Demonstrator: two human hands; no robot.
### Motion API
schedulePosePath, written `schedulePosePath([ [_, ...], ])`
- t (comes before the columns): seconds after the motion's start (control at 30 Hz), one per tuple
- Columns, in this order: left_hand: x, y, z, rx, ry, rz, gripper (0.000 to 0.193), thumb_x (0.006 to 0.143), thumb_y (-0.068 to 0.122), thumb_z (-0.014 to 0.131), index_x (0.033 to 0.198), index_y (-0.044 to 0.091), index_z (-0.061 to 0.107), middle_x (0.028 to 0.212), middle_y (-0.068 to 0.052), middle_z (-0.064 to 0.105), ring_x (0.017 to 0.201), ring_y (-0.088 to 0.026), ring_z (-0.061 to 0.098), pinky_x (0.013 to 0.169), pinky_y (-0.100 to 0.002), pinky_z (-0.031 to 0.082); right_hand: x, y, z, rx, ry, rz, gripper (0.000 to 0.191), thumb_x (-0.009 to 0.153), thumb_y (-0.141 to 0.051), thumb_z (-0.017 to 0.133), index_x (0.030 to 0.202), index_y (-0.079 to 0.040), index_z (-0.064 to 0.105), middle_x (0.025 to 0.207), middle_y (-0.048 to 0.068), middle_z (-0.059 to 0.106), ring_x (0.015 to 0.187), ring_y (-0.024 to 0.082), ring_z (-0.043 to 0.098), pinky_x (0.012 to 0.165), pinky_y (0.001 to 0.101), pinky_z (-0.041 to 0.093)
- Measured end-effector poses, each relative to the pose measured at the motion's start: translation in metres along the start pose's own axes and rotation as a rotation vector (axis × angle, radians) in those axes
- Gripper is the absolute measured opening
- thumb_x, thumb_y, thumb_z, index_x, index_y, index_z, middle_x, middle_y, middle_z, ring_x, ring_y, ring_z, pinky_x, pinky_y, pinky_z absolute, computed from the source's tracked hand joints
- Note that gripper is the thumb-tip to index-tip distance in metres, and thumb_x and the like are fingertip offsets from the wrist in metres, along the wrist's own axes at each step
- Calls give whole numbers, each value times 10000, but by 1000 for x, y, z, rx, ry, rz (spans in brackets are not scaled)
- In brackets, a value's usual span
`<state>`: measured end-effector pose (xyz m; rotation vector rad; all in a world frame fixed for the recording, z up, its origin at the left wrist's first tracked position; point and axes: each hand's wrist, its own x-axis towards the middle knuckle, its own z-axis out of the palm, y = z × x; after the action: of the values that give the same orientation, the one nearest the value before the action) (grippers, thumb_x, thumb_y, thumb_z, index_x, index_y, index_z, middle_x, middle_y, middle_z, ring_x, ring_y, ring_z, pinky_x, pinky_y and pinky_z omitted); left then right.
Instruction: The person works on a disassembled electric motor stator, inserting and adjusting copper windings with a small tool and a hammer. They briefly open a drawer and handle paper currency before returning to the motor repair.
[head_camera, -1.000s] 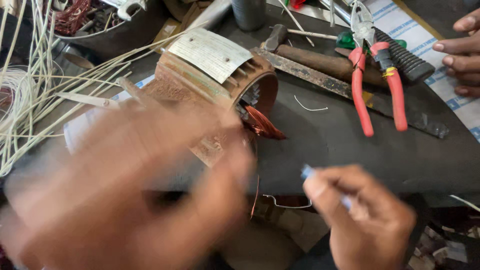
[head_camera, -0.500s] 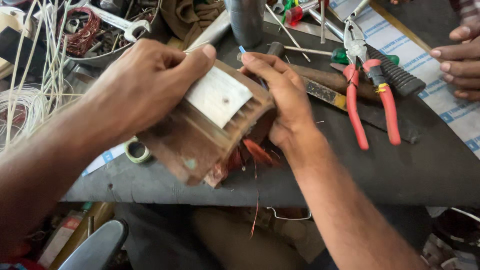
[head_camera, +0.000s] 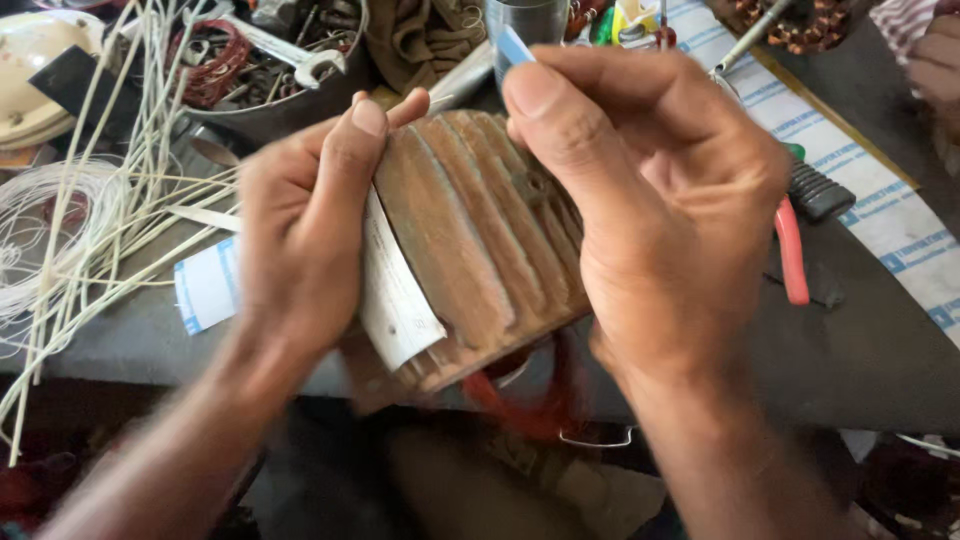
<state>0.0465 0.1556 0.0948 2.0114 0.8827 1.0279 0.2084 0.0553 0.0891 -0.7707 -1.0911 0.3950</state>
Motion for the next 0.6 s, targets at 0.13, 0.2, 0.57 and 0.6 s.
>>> schedulePosePath([
  [0.13, -7, -28, 31, -420, 197, -18, 506, 1129, 388, 420, 1141, -7, 736, 936, -130, 674, 754, -156, 633, 693, -329, 524, 15, 4, 5, -204, -143, -150, 88, 1125, -90, 733, 1117, -4, 719, 1010, 82, 766, 904, 100, 765, 858, 221, 647],
  [0.2, -17, -41, 38, -623, 285, -80, 496, 1138, 366, 418, 1159, -31, 717, 1028, -149, 687, 845, -159, 648, 778, -323, 540, 20, 13, 10, -291, -187, -220, 80, 1124, -80, 728, 1119, -1, 721, 1008, 76, 766, 900, 96, 754, 853, 210, 635],
  [0.57, -62, -57, 56, -441, 468, 162, 573, 1214, 347, 325, 1355, -101, 653, 1301, -132, 726, 1245, -157, 634, 1217, -294, 414, -2, -38, -23, -616, -159, -158, 92, 1081, -57, 742, 1164, -20, 734, 991, 52, 746, 861, 81, 710, 763, 211, 575],
  [0.6, -64, -58, 54, -469, 446, 120, 552, 1203, 338, 335, 1368, -84, 650, 1272, -127, 724, 1191, -147, 631, 1138, -290, 454, -15, -45, -33, -708, -118, -86, 99, 1049, -73, 764, 1134, -29, 739, 954, 43, 743, 814, 80, 695, 711, 212, 549],
])
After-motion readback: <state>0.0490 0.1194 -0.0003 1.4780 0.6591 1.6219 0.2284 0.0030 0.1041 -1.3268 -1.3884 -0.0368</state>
